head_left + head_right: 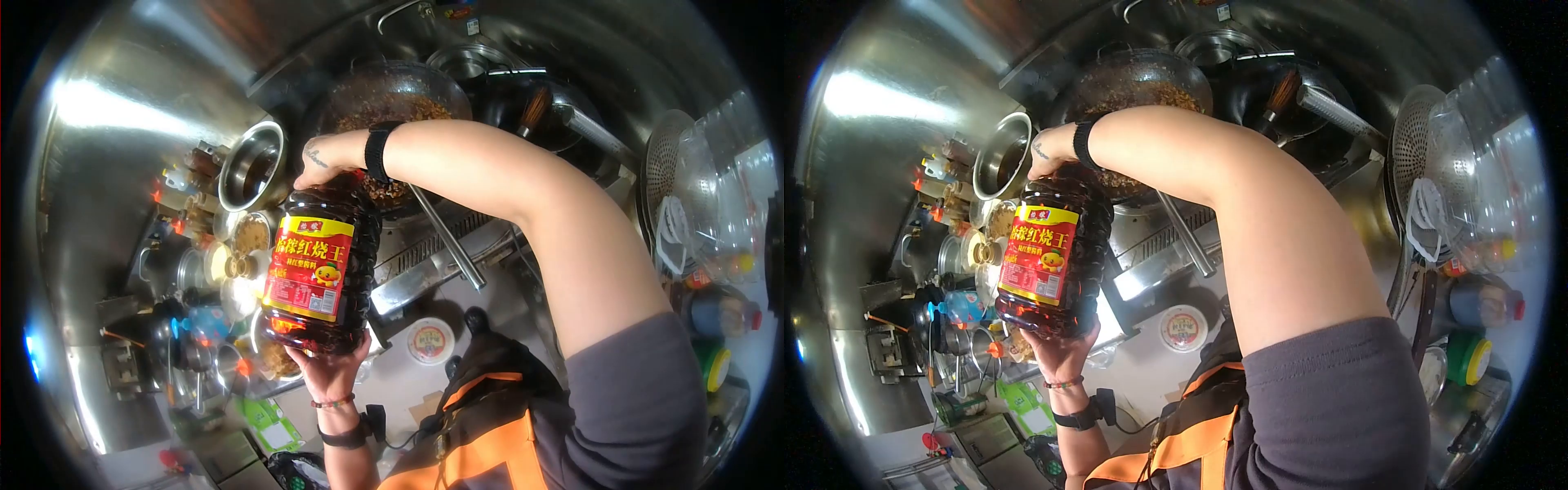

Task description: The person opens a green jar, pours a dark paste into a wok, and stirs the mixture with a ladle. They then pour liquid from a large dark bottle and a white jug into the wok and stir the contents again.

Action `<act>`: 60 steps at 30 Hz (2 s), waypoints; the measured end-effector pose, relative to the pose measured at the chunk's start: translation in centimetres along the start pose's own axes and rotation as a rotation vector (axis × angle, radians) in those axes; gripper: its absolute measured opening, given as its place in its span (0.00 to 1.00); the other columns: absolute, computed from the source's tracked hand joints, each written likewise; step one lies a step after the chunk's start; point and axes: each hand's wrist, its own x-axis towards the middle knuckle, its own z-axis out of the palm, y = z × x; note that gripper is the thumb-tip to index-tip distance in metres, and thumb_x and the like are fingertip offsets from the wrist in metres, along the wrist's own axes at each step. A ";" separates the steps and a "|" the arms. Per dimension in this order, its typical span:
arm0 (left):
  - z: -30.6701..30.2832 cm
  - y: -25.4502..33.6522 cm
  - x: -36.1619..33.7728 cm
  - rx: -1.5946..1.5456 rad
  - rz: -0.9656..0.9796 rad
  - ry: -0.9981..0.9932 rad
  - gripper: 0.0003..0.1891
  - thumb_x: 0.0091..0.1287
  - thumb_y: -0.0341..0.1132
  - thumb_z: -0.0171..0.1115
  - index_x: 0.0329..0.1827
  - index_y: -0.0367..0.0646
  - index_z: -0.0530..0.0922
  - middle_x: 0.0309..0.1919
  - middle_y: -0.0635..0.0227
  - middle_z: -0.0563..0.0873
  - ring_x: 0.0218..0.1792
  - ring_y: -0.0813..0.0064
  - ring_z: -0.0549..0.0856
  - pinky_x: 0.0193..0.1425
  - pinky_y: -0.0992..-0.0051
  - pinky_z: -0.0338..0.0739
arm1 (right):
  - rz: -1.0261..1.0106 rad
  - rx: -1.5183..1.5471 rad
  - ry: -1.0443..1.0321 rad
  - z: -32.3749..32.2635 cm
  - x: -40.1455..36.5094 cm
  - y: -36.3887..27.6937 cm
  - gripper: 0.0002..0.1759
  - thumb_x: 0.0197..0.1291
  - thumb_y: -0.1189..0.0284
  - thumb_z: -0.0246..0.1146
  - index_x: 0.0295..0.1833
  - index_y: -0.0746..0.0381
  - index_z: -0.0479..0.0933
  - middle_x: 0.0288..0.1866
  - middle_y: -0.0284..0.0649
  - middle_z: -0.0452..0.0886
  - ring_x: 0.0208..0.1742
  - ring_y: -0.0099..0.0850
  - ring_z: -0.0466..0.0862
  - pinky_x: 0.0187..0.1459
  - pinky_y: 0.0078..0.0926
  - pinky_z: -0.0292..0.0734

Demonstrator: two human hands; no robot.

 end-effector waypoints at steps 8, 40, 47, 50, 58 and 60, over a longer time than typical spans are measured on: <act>0.2 -0.3 -1.5 0.154 0.088 -0.086 0.38 0.59 0.66 0.55 0.70 0.60 0.64 0.68 0.63 0.68 0.68 0.55 0.65 0.65 0.43 0.59 | -0.004 -0.006 -0.015 -1.1 -1.2 -1.5 0.26 0.55 0.51 0.63 0.41 0.65 0.83 0.39 0.46 0.84 0.38 0.39 0.83 0.41 0.36 0.76; 0.4 -2.6 -3.3 0.077 0.042 -0.106 0.38 0.60 0.67 0.52 0.72 0.61 0.61 0.71 0.63 0.63 0.68 0.51 0.64 0.65 0.38 0.59 | -0.010 -0.091 0.017 -1.7 -3.5 -2.6 0.25 0.55 0.51 0.62 0.40 0.64 0.83 0.40 0.47 0.85 0.43 0.41 0.84 0.44 0.37 0.77; -0.9 -2.7 -2.2 0.093 0.009 -0.116 0.45 0.51 0.73 0.57 0.71 0.63 0.61 0.71 0.63 0.63 0.68 0.52 0.63 0.65 0.38 0.58 | 0.042 -0.112 0.086 -1.3 -4.9 -2.9 0.26 0.57 0.52 0.63 0.43 0.67 0.82 0.43 0.50 0.84 0.44 0.42 0.83 0.46 0.35 0.76; -2.3 -2.3 -1.5 0.127 0.029 -0.124 0.47 0.47 0.74 0.59 0.71 0.63 0.62 0.70 0.64 0.64 0.68 0.52 0.63 0.65 0.39 0.58 | 0.092 -0.120 0.165 -0.7 -5.0 -3.8 0.25 0.57 0.52 0.63 0.43 0.66 0.83 0.44 0.49 0.84 0.45 0.42 0.84 0.48 0.35 0.76; -5.3 -0.5 2.4 0.040 -0.015 -0.423 0.52 0.40 0.68 0.69 0.71 0.60 0.61 0.70 0.64 0.64 0.68 0.54 0.64 0.67 0.42 0.55 | 0.120 -0.050 0.360 -1.7 -5.3 -8.0 0.22 0.50 0.54 0.69 0.37 0.64 0.84 0.34 0.43 0.86 0.35 0.34 0.84 0.38 0.32 0.78; -5.1 0.0 3.1 -0.060 -0.086 -0.448 0.41 0.52 0.59 0.65 0.68 0.55 0.64 0.68 0.62 0.67 0.68 0.55 0.64 0.67 0.42 0.55 | 0.112 -0.015 0.436 -3.2 -5.8 -9.8 0.21 0.49 0.55 0.70 0.33 0.65 0.84 0.31 0.42 0.84 0.30 0.31 0.82 0.34 0.30 0.77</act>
